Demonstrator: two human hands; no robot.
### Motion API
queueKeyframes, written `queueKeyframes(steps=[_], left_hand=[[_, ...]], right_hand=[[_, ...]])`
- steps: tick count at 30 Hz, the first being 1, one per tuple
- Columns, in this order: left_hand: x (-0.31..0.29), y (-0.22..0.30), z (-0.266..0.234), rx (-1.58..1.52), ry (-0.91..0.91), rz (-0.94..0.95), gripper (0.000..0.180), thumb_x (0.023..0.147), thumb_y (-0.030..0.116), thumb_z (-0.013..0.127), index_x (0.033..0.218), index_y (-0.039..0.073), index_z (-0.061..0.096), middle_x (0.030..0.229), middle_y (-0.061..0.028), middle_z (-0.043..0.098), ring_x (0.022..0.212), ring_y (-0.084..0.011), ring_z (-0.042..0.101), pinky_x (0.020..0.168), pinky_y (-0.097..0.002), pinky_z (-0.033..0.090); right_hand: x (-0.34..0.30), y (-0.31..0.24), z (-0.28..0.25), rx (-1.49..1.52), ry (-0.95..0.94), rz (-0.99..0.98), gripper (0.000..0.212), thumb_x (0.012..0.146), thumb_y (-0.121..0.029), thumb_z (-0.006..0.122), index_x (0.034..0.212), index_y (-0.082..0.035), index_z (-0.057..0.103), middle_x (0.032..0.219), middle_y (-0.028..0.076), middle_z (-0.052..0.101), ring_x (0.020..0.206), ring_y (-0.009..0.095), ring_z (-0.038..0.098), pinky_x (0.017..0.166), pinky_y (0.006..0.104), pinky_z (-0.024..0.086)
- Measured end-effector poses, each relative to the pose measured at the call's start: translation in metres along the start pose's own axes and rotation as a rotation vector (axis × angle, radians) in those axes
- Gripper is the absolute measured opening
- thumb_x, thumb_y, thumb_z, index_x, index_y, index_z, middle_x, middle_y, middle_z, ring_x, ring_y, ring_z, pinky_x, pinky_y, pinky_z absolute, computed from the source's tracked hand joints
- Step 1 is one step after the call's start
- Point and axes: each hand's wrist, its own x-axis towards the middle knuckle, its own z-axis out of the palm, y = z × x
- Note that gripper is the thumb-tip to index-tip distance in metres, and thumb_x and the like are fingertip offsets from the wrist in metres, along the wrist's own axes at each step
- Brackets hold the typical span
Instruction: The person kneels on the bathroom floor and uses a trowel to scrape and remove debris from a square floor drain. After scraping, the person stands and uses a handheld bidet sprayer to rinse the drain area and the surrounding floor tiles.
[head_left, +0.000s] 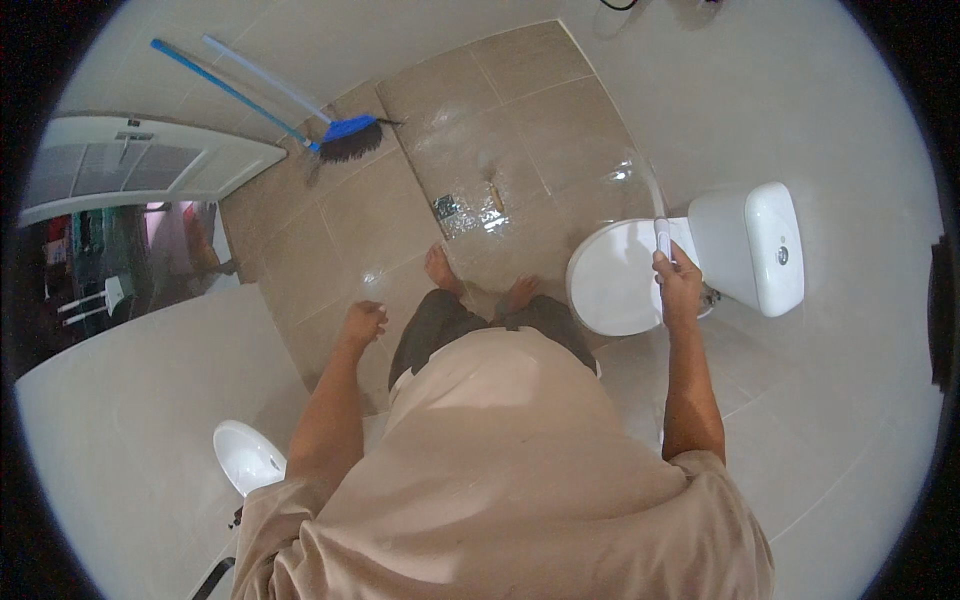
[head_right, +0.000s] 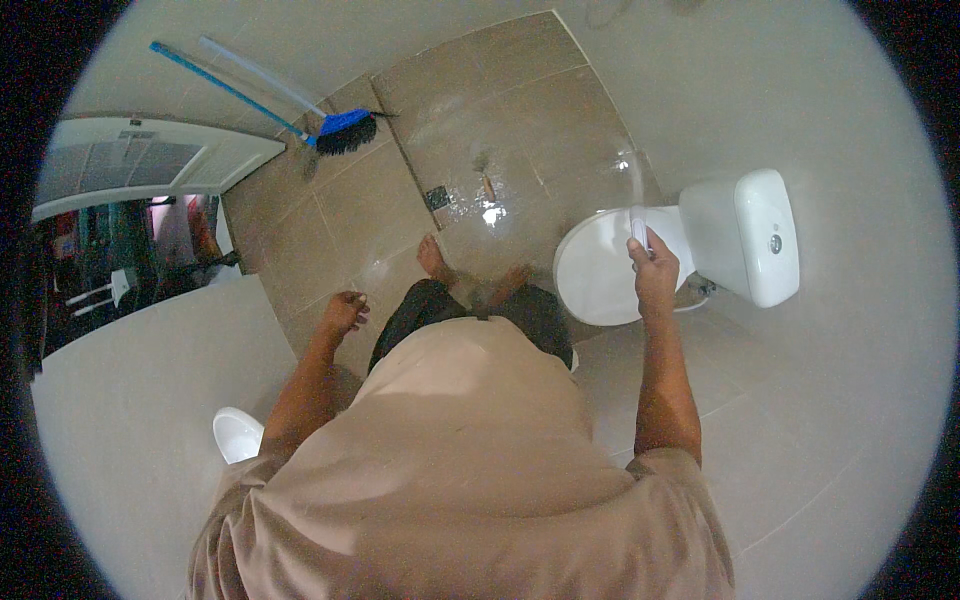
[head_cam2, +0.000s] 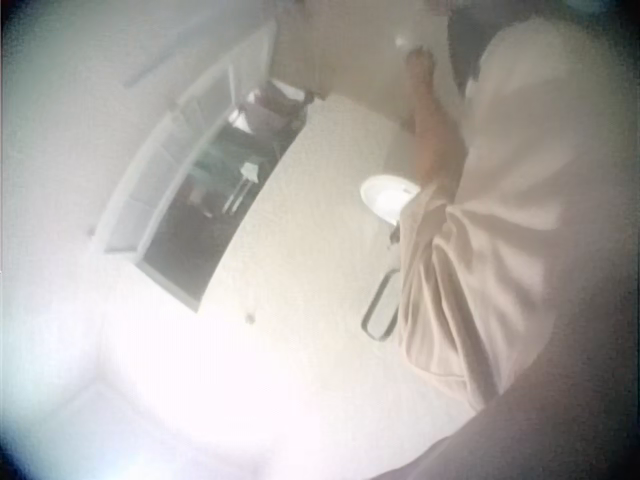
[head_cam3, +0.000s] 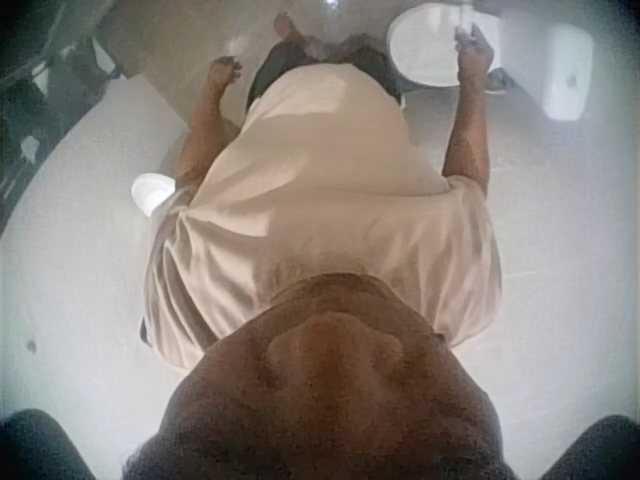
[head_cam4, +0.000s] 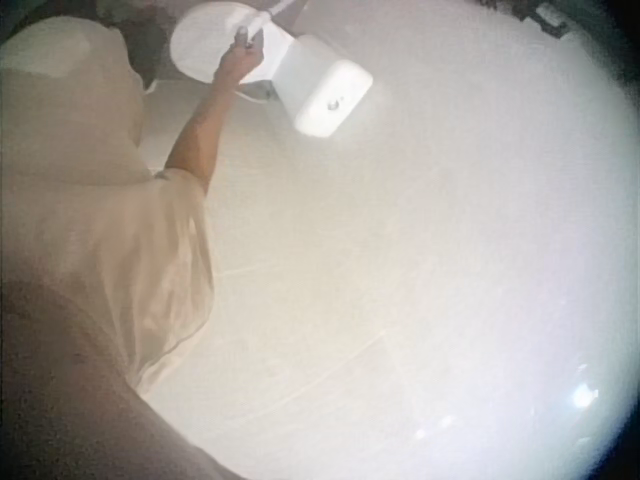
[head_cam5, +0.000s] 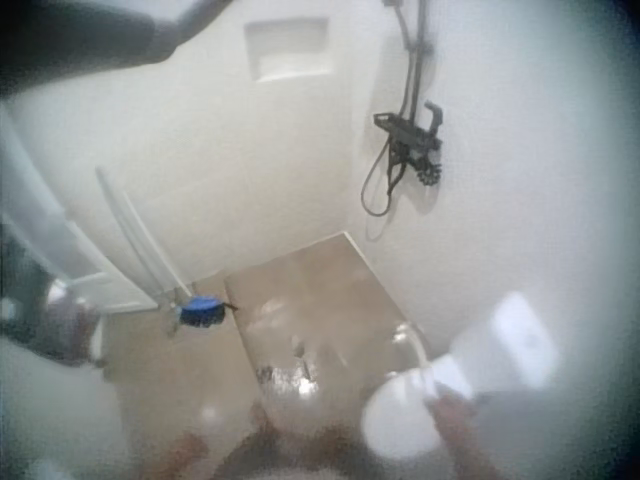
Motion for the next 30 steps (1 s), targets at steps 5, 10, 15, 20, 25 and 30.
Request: queueKeyframes(steps=[5,10,15,20,25,30], left_hand=[[0.004,0.009,-0.001,0.023,-0.008,-0.027,0.035,0.100,0.026,0.061,0.125,0.002,0.068,0.100,-0.0111,0.075,0.075,-0.0203,0.070,0.063,-0.0349,0.055],[0.018,0.010,0.012,-0.004,-0.063,-0.014,0.038,0.100,0.023,0.065,0.131,0.002,0.064,0.101,-0.0114,0.075,0.072,-0.0199,0.069,0.058,-0.0331,0.055],[0.040,0.083,0.053,0.062,-0.086,0.162,0.029,0.094,0.019,0.070,0.113,-0.003,0.073,0.094,-0.0161,0.075,0.078,-0.0216,0.072,0.066,-0.0367,0.057],[0.124,0.191,0.163,0.198,-0.022,0.586,0.026,0.093,0.025,0.068,0.106,0.004,0.075,0.099,-0.0156,0.075,0.086,-0.0304,0.072,0.078,-0.0482,0.057],[0.082,0.368,0.339,-0.253,-0.032,0.634,0.014,0.092,0.013,0.066,0.098,0.003,0.074,0.088,-0.0145,0.072,0.076,-0.0272,0.069,0.073,-0.0468,0.056],[0.080,0.397,0.374,-1.119,-0.288,0.410,0.016,0.090,0.020,0.068,0.083,0.006,0.073,0.080,-0.0141,0.072,0.072,-0.0265,0.070,0.067,-0.0448,0.056]], right_hand=[[0.001,0.003,-0.016,0.072,0.087,-0.017,0.048,0.093,-0.019,0.075,0.135,0.002,0.065,0.093,0.003,0.070,0.078,0.011,0.060,0.071,0.0273,0.047],[0.001,-0.009,-0.035,0.049,-0.047,0.017,0.044,0.092,-0.018,0.074,0.132,0.000,0.068,0.096,0.004,0.070,0.082,0.011,0.062,0.073,0.0269,0.048],[-0.011,-0.006,-0.048,-0.065,-0.387,-0.032,0.046,0.088,-0.013,0.075,0.132,0.001,0.067,0.106,0.004,0.072,0.092,0.015,0.065,0.082,0.0301,0.051],[-0.042,-0.044,-0.015,-0.305,-0.548,-0.302,0.050,0.084,-0.021,0.073,0.127,0.004,0.066,0.118,0.018,0.070,0.110,0.030,0.066,0.100,0.0386,0.049],[-0.071,-0.034,-0.049,-0.210,-0.484,-0.344,0.052,0.081,-0.023,0.077,0.119,0.010,0.067,0.100,0.015,0.064,0.095,0.026,0.061,0.089,0.0361,0.048],[-0.087,-0.024,-0.052,-0.082,-0.551,-0.385,0.051,0.086,-0.026,0.077,0.120,0.011,0.066,0.101,0.012,0.062,0.096,0.023,0.058,0.088,0.0351,0.046]])
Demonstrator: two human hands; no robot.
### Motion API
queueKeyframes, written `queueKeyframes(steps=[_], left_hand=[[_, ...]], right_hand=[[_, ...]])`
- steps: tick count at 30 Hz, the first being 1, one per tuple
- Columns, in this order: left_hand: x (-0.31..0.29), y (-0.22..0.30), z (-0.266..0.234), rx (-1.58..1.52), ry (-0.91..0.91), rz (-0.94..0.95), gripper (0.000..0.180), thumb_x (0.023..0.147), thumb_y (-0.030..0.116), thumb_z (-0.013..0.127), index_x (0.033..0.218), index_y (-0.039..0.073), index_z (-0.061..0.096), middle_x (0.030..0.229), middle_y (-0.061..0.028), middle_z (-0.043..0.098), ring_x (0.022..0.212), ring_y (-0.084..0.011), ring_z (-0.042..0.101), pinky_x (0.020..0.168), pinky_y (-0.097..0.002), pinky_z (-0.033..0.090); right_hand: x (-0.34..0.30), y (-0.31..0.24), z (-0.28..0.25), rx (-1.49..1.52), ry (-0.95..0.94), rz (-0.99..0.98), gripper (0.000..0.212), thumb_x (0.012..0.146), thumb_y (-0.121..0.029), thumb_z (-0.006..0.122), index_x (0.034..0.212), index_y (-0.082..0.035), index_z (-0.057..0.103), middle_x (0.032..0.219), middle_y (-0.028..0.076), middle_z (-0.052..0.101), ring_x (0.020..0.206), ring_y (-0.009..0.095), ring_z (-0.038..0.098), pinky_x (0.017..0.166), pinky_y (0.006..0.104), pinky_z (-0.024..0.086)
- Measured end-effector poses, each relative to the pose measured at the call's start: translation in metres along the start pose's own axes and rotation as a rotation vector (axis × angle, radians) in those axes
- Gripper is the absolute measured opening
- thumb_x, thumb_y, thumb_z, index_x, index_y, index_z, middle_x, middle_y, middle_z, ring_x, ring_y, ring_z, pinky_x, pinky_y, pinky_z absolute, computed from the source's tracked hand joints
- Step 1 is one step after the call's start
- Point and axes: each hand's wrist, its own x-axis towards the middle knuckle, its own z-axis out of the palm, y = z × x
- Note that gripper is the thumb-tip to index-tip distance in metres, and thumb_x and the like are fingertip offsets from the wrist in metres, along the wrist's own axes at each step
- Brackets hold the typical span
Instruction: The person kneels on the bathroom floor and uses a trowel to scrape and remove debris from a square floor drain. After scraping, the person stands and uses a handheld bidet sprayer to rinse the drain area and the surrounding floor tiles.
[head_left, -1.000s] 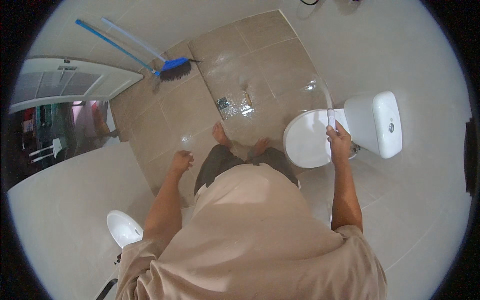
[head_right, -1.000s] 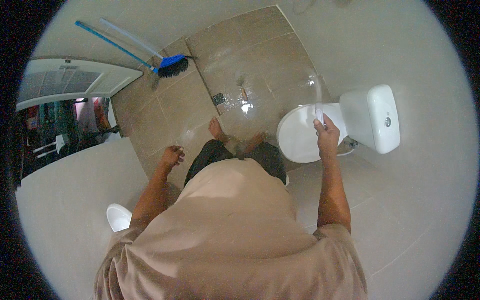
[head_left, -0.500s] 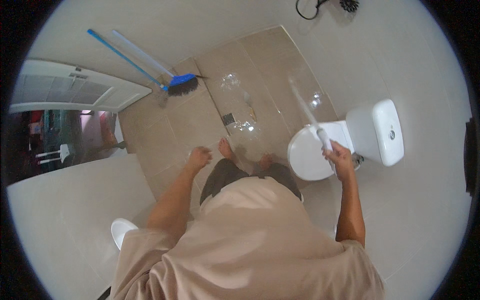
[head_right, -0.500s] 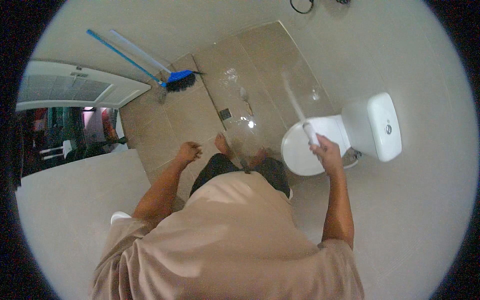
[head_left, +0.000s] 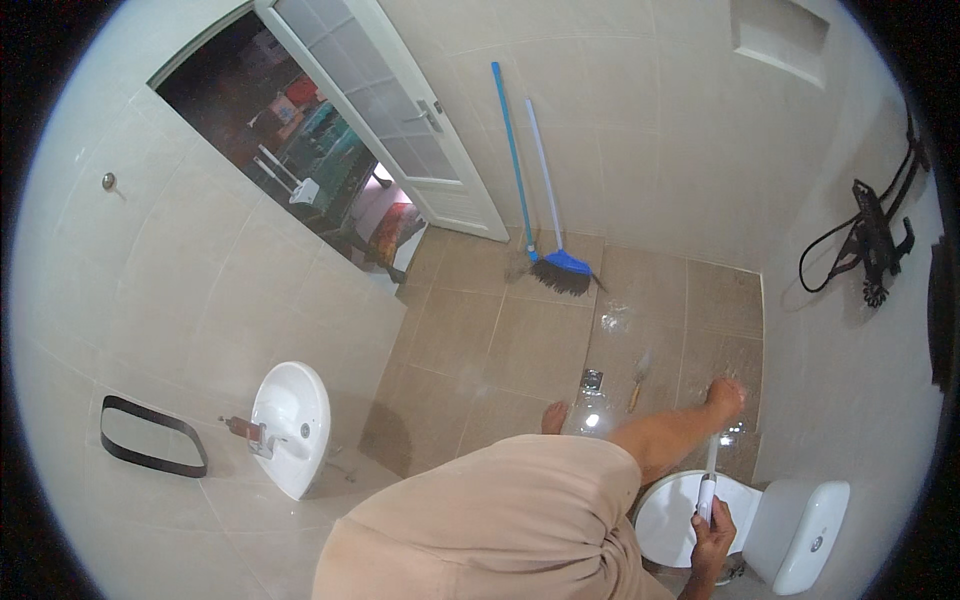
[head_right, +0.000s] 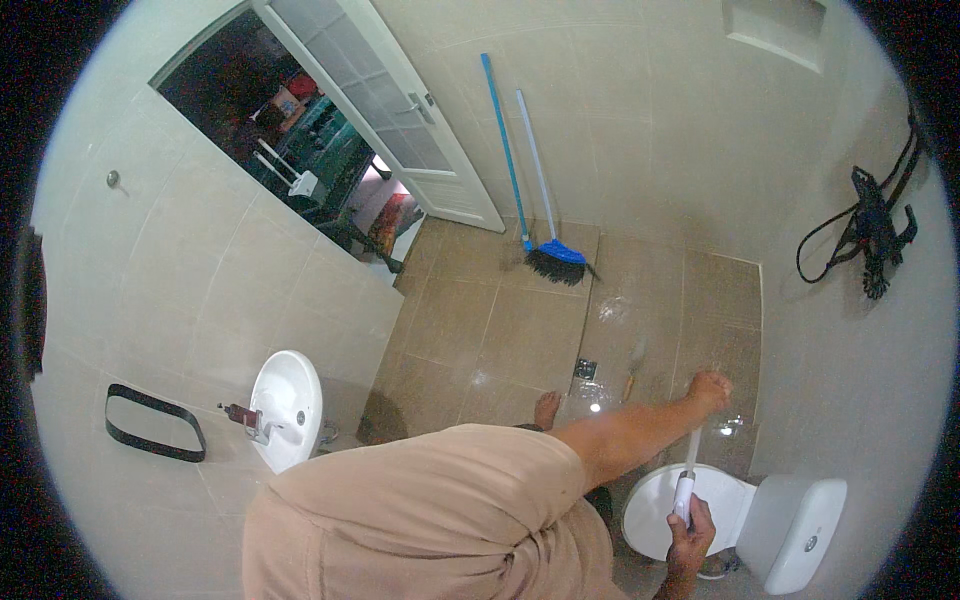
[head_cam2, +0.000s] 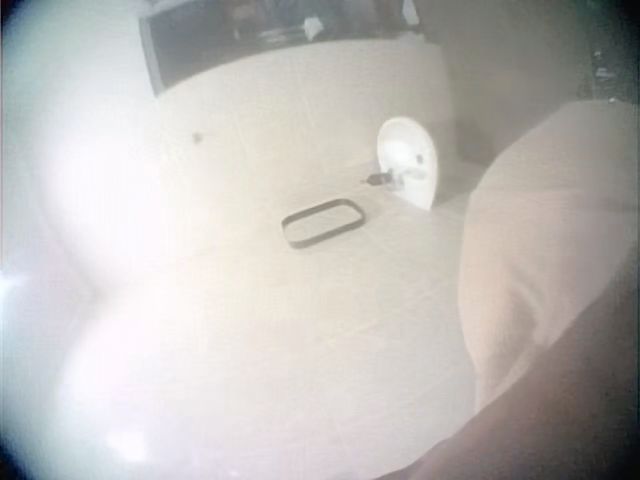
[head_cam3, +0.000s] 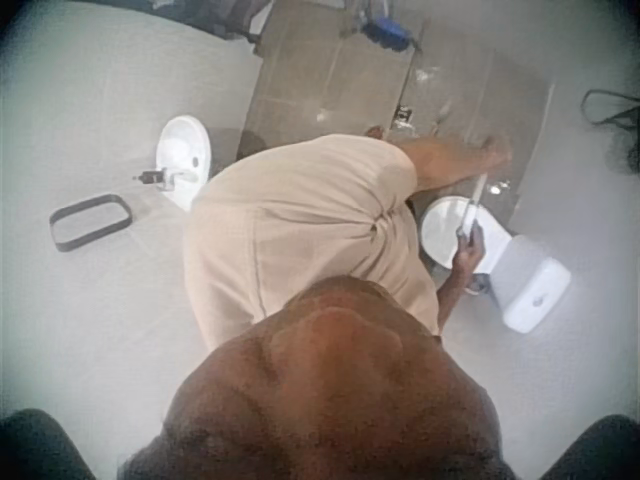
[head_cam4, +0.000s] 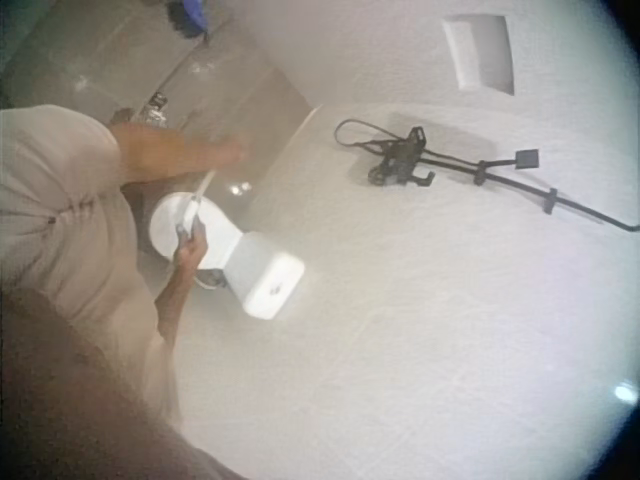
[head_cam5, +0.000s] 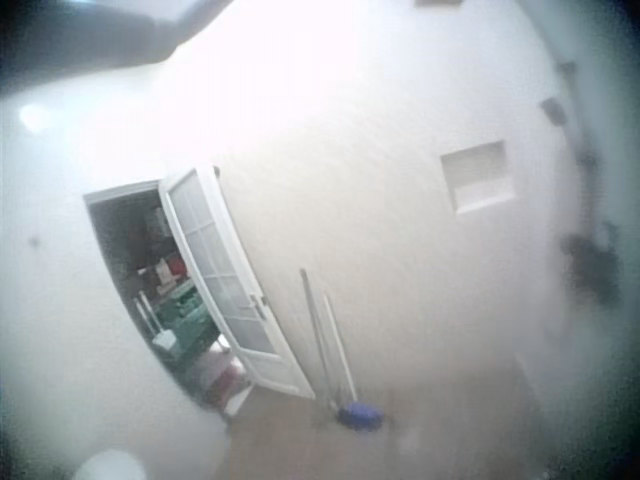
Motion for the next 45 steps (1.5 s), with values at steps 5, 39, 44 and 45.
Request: queueKeyframes(steps=[5,39,44,45], left_hand=[[-0.043,0.011,0.061,0.523,0.021,0.070,0.025,0.093,0.026,0.069,0.090,0.002,0.073,0.081,-0.0153,0.073,0.072,-0.0285,0.071,0.067,-0.0445,0.055],[-0.203,0.243,-0.525,0.928,0.292,-0.540,0.042,0.102,0.035,0.056,0.129,0.003,0.060,0.124,-0.0190,0.065,0.115,-0.0362,0.063,0.099,-0.0494,0.050],[-0.109,0.283,-0.461,0.926,0.153,-0.362,0.048,0.101,0.038,0.060,0.131,0.001,0.058,0.125,-0.0207,0.064,0.114,-0.0352,0.063,0.100,-0.0488,0.049],[-0.094,0.287,-0.446,0.947,0.135,-0.342,0.051,0.101,0.041,0.060,0.133,0.000,0.057,0.127,-0.0204,0.064,0.114,-0.0345,0.063,0.100,-0.0482,0.049]], right_hand=[[-0.004,0.004,-0.008,0.006,0.134,0.009,0.049,0.088,-0.020,0.075,0.123,0.011,0.063,0.099,0.009,0.057,0.094,0.020,0.055,0.085,0.0337,0.046],[-0.252,0.036,-0.060,-0.843,1.610,0.950,0.051,0.074,-0.024,0.088,0.110,0.005,0.068,0.092,0.021,0.073,0.086,0.033,0.073,0.078,0.0437,0.055],[-0.291,0.044,-0.029,-0.905,1.468,1.227,0.052,0.072,-0.024,0.088,0.110,0.005,0.067,0.097,0.025,0.072,0.092,0.040,0.072,0.082,0.0467,0.055],[-0.295,0.056,-0.021,-0.974,1.426,1.247,0.052,0.072,-0.024,0.088,0.110,0.005,0.067,0.098,0.026,0.072,0.093,0.041,0.072,0.082,0.0472,0.055]])
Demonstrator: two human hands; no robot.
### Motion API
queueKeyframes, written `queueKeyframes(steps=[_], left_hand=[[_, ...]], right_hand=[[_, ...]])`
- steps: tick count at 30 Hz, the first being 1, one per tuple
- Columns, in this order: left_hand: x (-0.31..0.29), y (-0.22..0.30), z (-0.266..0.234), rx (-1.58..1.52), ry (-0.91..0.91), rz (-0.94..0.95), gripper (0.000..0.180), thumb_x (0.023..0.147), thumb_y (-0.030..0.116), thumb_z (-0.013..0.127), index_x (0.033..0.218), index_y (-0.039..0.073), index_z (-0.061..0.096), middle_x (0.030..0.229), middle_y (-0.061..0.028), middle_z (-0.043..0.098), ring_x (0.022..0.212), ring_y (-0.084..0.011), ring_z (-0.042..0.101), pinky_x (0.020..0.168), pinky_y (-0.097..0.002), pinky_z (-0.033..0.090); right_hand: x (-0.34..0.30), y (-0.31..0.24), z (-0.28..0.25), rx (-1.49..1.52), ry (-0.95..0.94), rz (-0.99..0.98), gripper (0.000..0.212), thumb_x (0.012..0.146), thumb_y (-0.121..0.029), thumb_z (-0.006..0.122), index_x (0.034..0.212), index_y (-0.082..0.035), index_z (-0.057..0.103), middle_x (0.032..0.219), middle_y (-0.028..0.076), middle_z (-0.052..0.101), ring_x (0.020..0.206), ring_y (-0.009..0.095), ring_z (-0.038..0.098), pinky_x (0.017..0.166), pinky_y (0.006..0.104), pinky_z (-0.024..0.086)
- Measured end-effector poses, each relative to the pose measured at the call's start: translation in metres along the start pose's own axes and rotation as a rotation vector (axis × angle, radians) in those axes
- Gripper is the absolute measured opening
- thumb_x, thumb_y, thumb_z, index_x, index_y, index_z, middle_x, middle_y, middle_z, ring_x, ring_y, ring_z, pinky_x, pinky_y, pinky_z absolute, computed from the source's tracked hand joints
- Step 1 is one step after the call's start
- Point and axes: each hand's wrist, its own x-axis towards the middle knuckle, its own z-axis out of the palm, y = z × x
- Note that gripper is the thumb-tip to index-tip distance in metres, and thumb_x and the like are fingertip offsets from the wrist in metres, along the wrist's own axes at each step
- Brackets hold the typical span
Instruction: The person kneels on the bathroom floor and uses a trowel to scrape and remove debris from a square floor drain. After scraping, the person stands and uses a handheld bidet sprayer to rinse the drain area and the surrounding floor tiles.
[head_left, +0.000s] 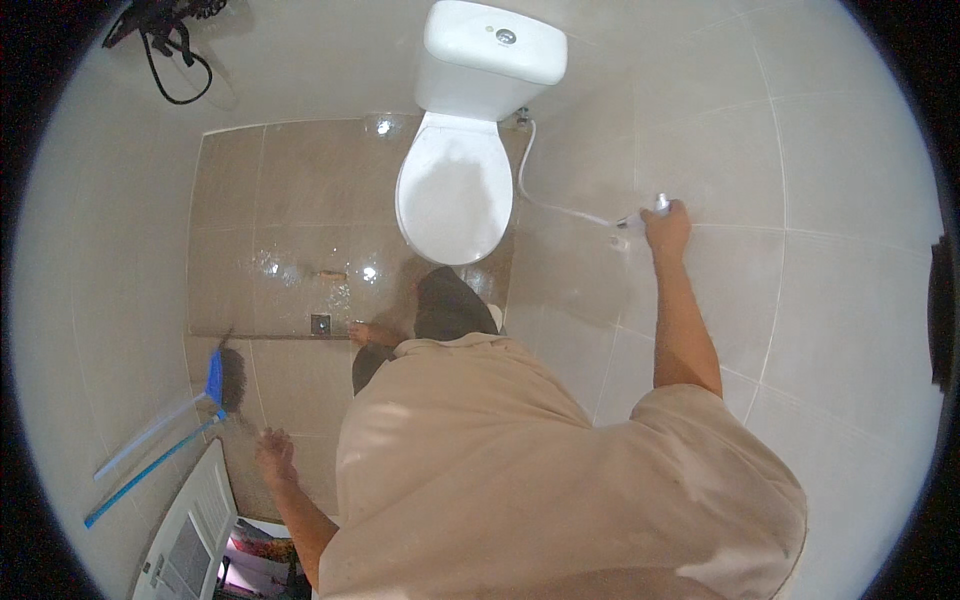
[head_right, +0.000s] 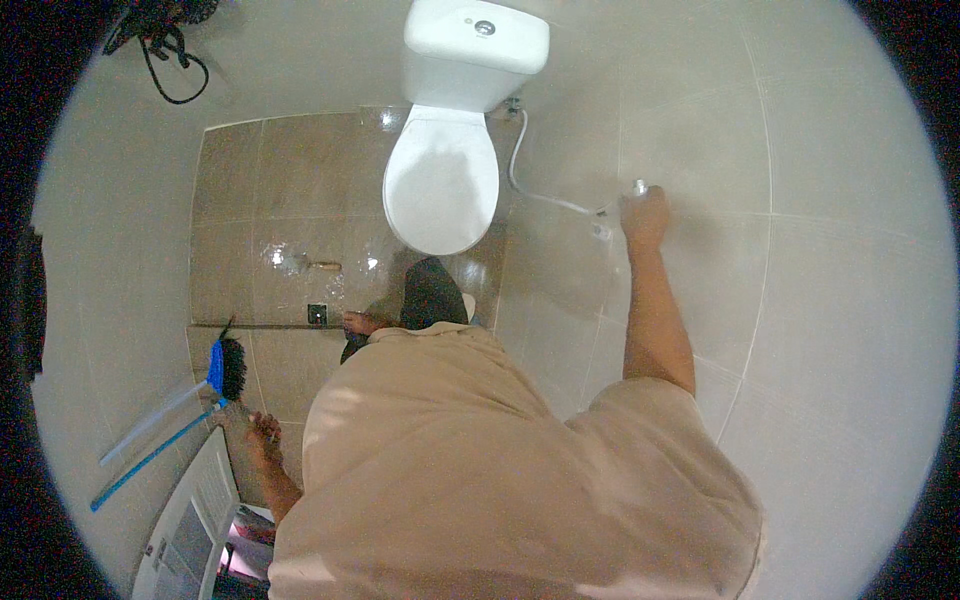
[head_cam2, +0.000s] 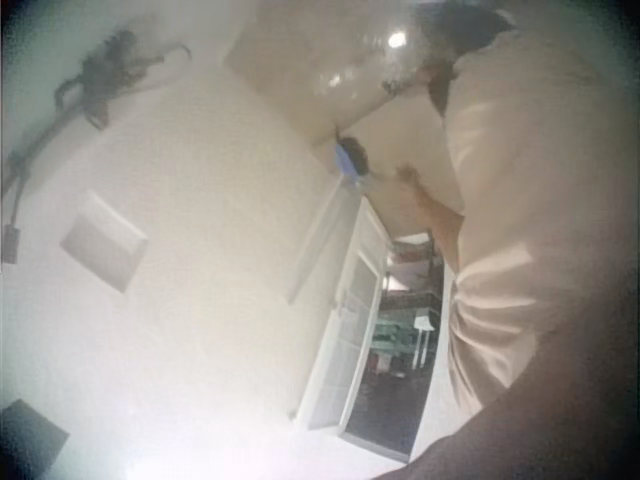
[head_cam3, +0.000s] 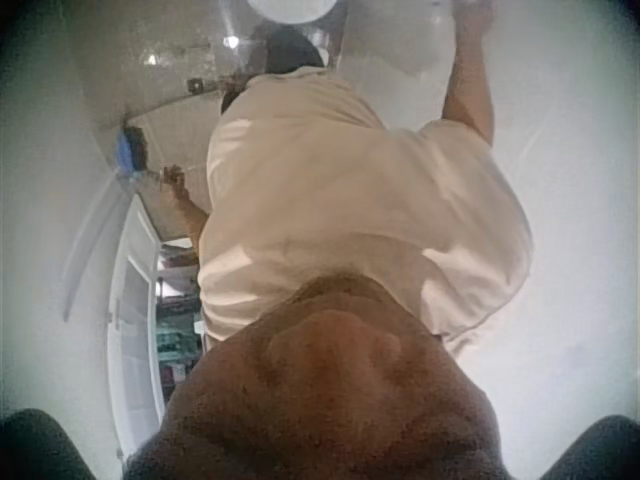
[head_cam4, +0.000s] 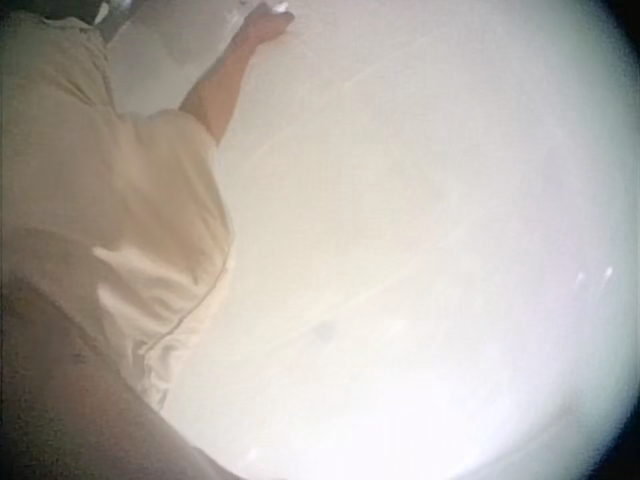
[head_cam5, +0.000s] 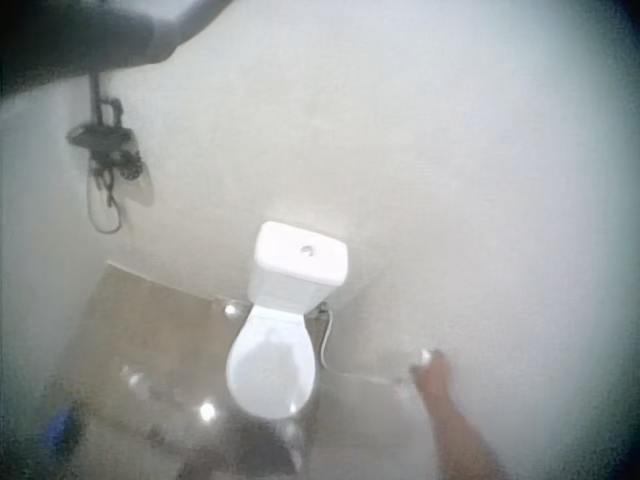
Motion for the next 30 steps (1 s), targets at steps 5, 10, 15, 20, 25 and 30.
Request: queueKeyframes(steps=[5,10,15,20,25,30], left_hand=[[-0.004,0.049,0.023,0.103,-0.092,0.041,0.053,0.101,0.042,0.060,0.134,0.000,0.057,0.123,-0.0176,0.066,0.110,-0.0296,0.064,0.095,-0.0428,0.049],[-0.002,0.030,0.001,0.220,-0.119,-0.028,0.044,0.101,0.035,0.060,0.133,0.004,0.059,0.115,-0.0142,0.070,0.100,-0.0268,0.066,0.085,-0.0413,0.051],[-0.002,0.004,-0.028,0.416,-0.109,-0.138,0.035,0.100,0.033,0.060,0.126,0.010,0.062,0.109,-0.0111,0.071,0.093,-0.0263,0.067,0.081,-0.0437,0.051],[0.006,-0.013,-0.051,0.313,-0.004,-0.210,0.030,0.099,0.030,0.059,0.124,0.013,0.063,0.110,-0.0128,0.072,0.097,-0.0290,0.069,0.085,-0.0476,0.053],[0.000,-0.028,-0.055,0.148,-0.051,-0.162,0.026,0.099,0.024,0.058,0.120,0.010,0.064,0.112,-0.0137,0.072,0.098,-0.0296,0.070,0.087,-0.0482,0.054],[0.050,-0.026,-0.058,0.027,-0.185,0.312,0.027,0.100,0.023,0.059,0.118,0.003,0.063,0.112,-0.0151,0.072,0.093,-0.0280,0.070,0.080,-0.0456,0.056]], right_hand=[[-0.038,0.021,0.037,0.055,-0.079,0.114,0.049,0.074,-0.018,0.087,0.112,0.003,0.065,0.103,0.026,0.072,0.099,0.044,0.070,0.086,0.0481,0.054],[-0.057,0.021,0.059,0.142,-0.055,0.181,0.050,0.076,-0.012,0.085,0.118,0.001,0.061,0.106,0.025,0.072,0.103,0.043,0.070,0.088,0.0487,0.054],[-0.053,0.040,0.066,0.100,0.005,0.109,0.050,0.076,-0.009,0.085,0.120,-0.004,0.061,0.108,0.023,0.072,0.105,0.044,0.069,0.089,0.0491,0.054],[-0.047,0.020,0.055,-0.149,-0.258,0.122,0.047,0.082,-0.016,0.081,0.124,-0.011,0.063,0.112,0.020,0.072,0.107,0.040,0.069,0.089,0.0475,0.056],[-0.052,0.013,0.051,-0.351,-0.331,0.031,0.053,0.085,-0.020,0.077,0.135,-0.015,0.061,0.122,0.016,0.070,0.117,0.033,0.065,0.096,0.0466,0.055],[-0.005,0.029,0.081,-0.312,-0.374,-0.055,0.063,0.084,-0.019,0.077,0.143,-0.013,0.056,0.128,0.015,0.068,0.122,0.031,0.063,0.103,0.0448,0.052]])
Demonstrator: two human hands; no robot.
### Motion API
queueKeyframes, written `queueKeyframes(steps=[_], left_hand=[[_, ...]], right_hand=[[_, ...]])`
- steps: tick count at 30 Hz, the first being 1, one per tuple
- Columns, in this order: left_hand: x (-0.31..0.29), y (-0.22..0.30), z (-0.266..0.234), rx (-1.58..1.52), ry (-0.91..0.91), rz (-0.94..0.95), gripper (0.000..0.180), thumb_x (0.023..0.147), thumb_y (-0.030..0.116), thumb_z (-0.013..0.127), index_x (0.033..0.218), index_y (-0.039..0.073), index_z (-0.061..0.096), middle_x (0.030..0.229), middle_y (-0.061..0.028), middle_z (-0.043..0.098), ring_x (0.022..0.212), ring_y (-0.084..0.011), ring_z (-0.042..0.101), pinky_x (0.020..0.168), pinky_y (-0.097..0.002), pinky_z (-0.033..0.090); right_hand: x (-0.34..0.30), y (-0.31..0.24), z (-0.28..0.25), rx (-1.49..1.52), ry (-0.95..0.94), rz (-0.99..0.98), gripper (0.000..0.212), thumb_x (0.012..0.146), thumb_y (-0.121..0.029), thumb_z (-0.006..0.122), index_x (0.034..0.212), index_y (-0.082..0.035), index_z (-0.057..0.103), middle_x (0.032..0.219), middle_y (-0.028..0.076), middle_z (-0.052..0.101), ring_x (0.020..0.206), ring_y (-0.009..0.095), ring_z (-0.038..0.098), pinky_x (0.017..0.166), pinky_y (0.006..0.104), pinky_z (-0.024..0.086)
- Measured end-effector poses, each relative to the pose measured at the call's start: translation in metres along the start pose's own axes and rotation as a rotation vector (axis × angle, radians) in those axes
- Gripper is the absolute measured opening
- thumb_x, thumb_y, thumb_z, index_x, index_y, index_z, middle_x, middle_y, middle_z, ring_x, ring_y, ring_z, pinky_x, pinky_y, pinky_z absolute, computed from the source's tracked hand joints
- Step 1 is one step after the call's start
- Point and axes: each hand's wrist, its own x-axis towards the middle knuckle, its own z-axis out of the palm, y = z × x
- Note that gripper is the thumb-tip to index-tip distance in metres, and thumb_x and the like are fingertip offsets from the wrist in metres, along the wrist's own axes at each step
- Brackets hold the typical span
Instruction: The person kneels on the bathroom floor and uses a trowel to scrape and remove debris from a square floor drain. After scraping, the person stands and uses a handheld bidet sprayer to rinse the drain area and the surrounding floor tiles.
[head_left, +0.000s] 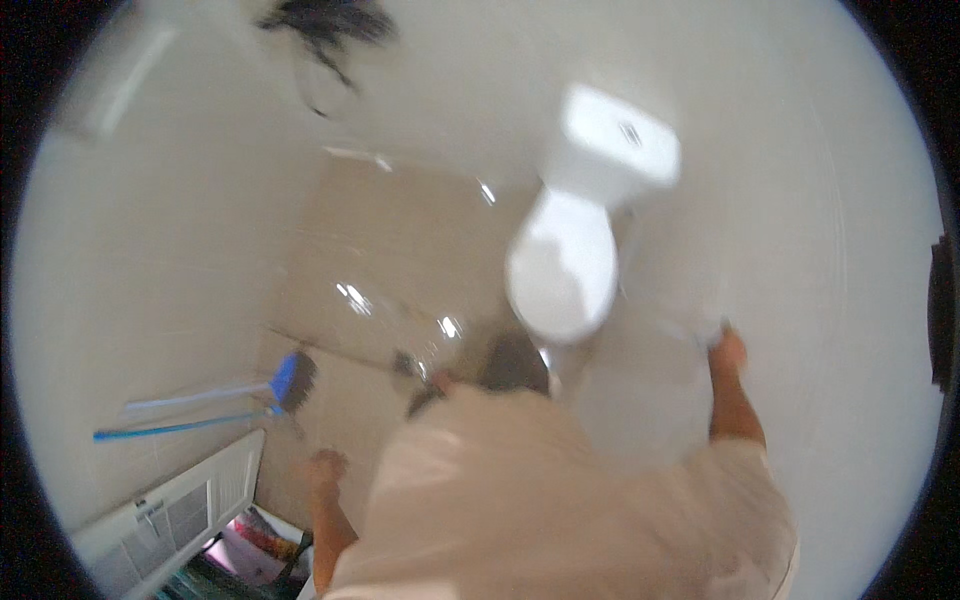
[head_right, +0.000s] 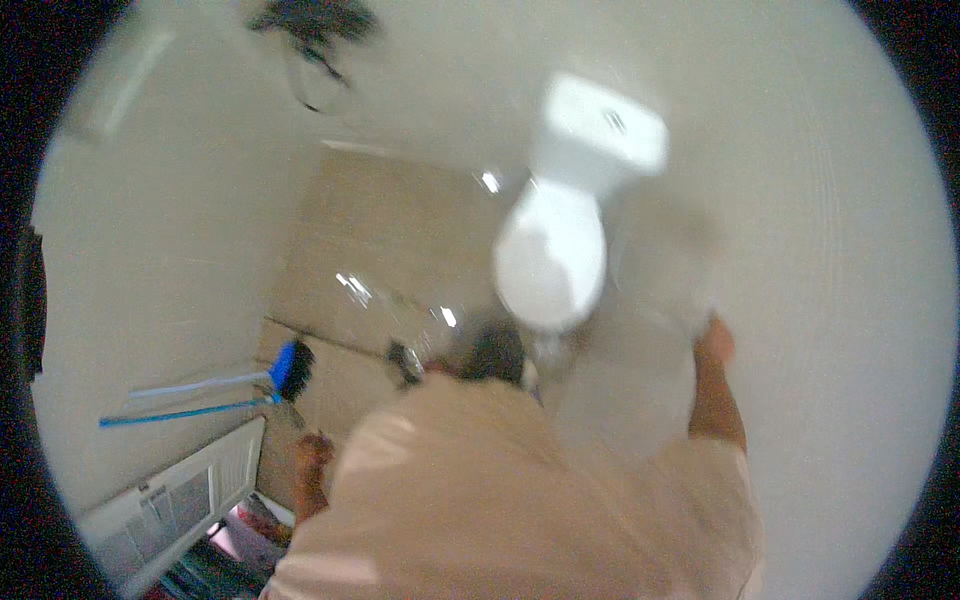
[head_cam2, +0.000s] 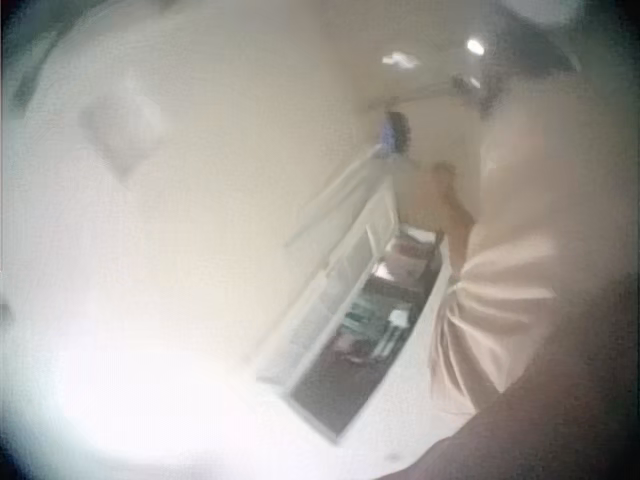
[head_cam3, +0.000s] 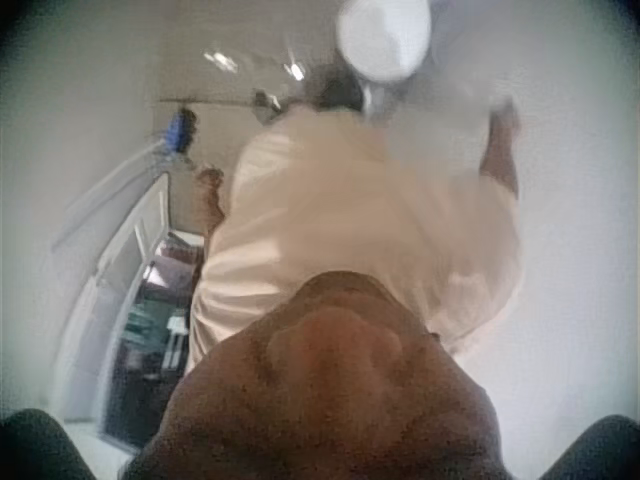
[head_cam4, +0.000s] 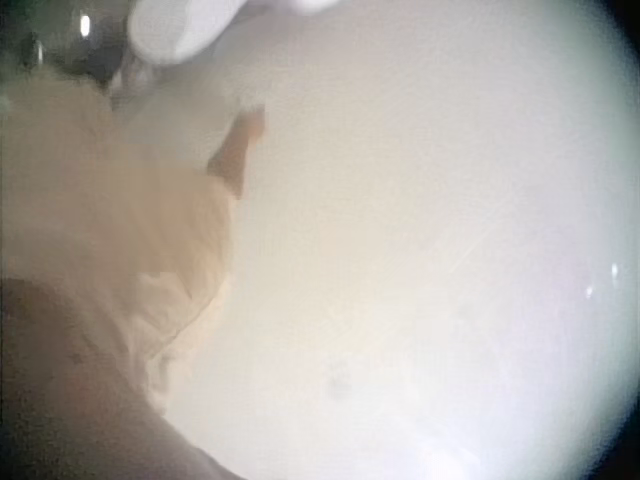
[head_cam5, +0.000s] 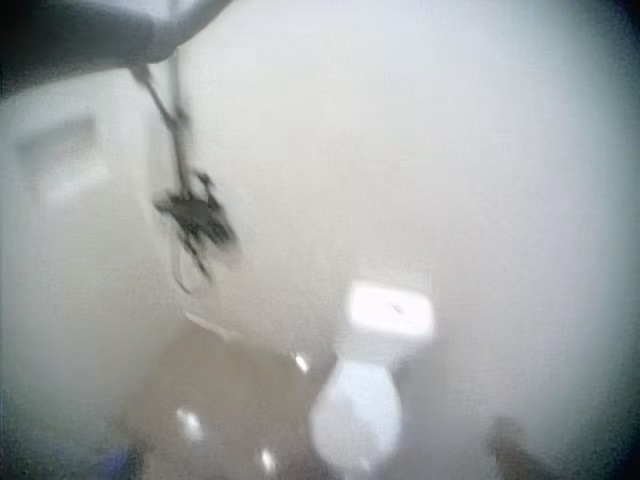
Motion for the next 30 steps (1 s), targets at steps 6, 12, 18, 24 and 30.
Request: queueKeyframes(steps=[6,12,18,24,30], left_hand=[[-0.024,0.030,0.039,0.151,0.129,-0.184,0.031,0.101,0.026,0.061,0.115,-0.002,0.064,0.094,-0.0160,0.074,0.076,-0.0256,0.071,0.068,-0.0426,0.055],[-0.013,-0.001,0.010,0.386,0.152,-0.279,0.032,0.101,0.027,0.055,0.109,-0.004,0.062,0.093,-0.0175,0.068,0.076,-0.0282,0.063,0.067,-0.0396,0.051],[-0.004,0.033,-0.004,0.218,0.224,-0.322,0.030,0.098,0.029,0.058,0.107,0.001,0.066,0.092,-0.0173,0.070,0.078,-0.0302,0.066,0.070,-0.0444,0.053],[0.018,0.038,0.006,0.062,0.282,-0.354,0.029,0.096,0.031,0.061,0.105,0.005,0.069,0.091,-0.0171,0.072,0.080,-0.0322,0.069,0.074,-0.0493,0.055],[0.018,0.011,0.035,-0.168,0.438,-0.350,0.028,0.093,0.034,0.063,0.103,0.010,0.073,0.090,-0.0169,0.074,0.082,-0.0342,0.072,0.077,-0.0541,0.057]], right_hand=[[-0.082,0.033,0.014,0.050,-0.109,0.150,0.050,0.101,-0.008,0.052,0.150,-0.012,0.045,0.147,0.017,0.053,0.122,0.035,0.063,0.099,0.0436,0.057],[-0.064,-0.039,0.031,0.196,0.539,0.159,0.045,0.092,-0.003,0.065,0.135,-0.003,0.053,0.136,0.027,0.056,0.120,0.041,0.061,0.096,0.0467,0.056],[-0.073,-0.200,0.000,0.578,0.057,-0.171,0.025,0.076,-0.015,0.079,0.098,-0.003,0.074,0.112,0.023,0.069,0.109,0.042,0.062,0.095,0.0496,0.050],[-0.025,-0.327,-0.067,0.551,0.318,-0.681,0.021,0.076,-0.018,0.078,0.091,-0.003,0.079,0.091,0.024,0.072,0.094,0.042,0.068,0.087,0.0491,0.054],[0.074,-0.478,-0.178,0.611,0.259,-0.969,0.032,0.088,-0.029,0.064,0.083,0.002,0.071,0.089,0.028,0.069,0.087,0.047,0.067,0.079,0.0535,0.052]])
